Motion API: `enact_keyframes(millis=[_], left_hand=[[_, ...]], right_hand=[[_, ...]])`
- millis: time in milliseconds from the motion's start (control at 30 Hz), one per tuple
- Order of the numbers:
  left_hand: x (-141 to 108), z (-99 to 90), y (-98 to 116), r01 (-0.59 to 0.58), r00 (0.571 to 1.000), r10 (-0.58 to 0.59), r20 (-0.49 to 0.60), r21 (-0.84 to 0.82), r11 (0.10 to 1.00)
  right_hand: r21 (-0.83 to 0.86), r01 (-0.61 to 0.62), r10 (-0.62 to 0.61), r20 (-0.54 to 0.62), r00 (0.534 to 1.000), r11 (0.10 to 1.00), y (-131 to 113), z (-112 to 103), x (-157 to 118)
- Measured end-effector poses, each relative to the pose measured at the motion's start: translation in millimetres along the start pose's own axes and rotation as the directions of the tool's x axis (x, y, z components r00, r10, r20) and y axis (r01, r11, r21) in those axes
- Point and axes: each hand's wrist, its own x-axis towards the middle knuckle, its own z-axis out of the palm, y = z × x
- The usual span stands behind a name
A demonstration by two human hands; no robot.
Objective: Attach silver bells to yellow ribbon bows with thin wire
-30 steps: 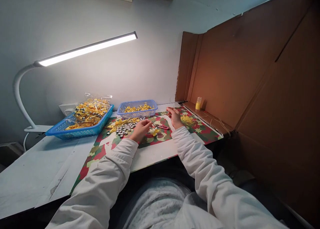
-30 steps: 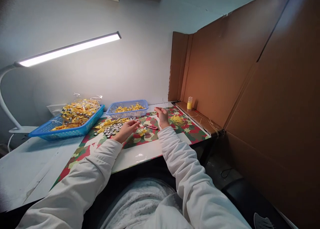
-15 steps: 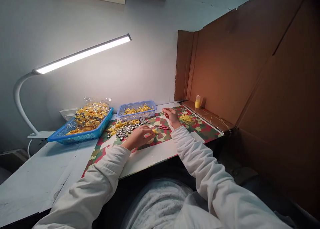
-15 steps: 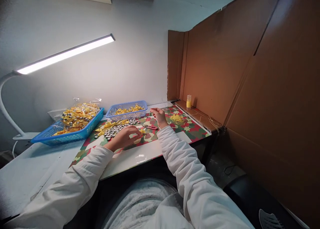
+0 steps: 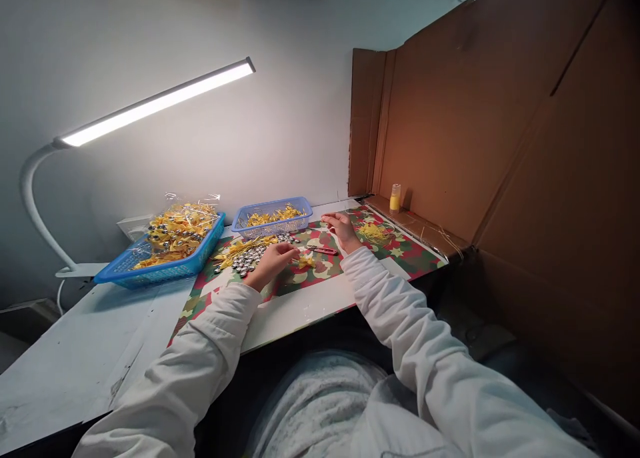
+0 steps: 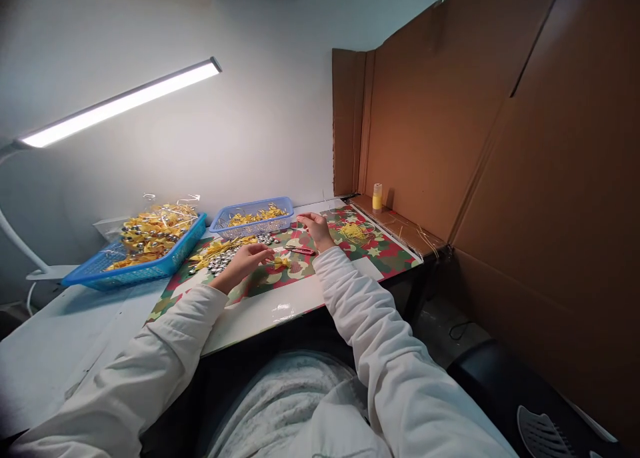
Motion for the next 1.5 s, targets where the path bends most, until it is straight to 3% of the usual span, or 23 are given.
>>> enact_keyframes(millis=[133,267,433,567,667,1300,1500], left_hand=[[0,-0.6,3,-0.017,0.999,0.014,0.029,0.122,0.992],[-7,-0.1,3,-0.131,0.991,0.121,0.055,0.25,0.959],[-14,-1.1,1,-0.363,0.932,0.333,0.145,0.386,0.848],[-14,-1.1,-1,-0.468,0.882,0.418,0.217,0.493,0.733],[-15,-0.9,-2,-0.49,0.869,0.432,0.241,0.539,0.686],[-18,-1.9,-5,-0.496,0.866,0.412,0.284,0.599,0.629],[-18,-1.1,-4,-0.499,0.862,0.424,0.279,0.616,0.61]], right_hand=[[0.008,-0.003,0.003,-0.006,1.0,1.0,0,1,0],[-0.002,-0.007,0.007,-0.003,1.0,1.0,0,1,0],[0.003,-0.01,0.01,-0.022,1.0,1.0,-1,0,0],[0.052,-0.001,0.004,-0.064,0.998,0.999,-2,-2,1],[0.065,0.025,-0.017,-0.118,0.993,0.998,-2,-3,3],[0.057,0.144,-0.11,-0.395,0.912,0.988,6,-16,20],[0.019,0.205,-0.167,-0.51,0.844,0.979,7,-19,20]])
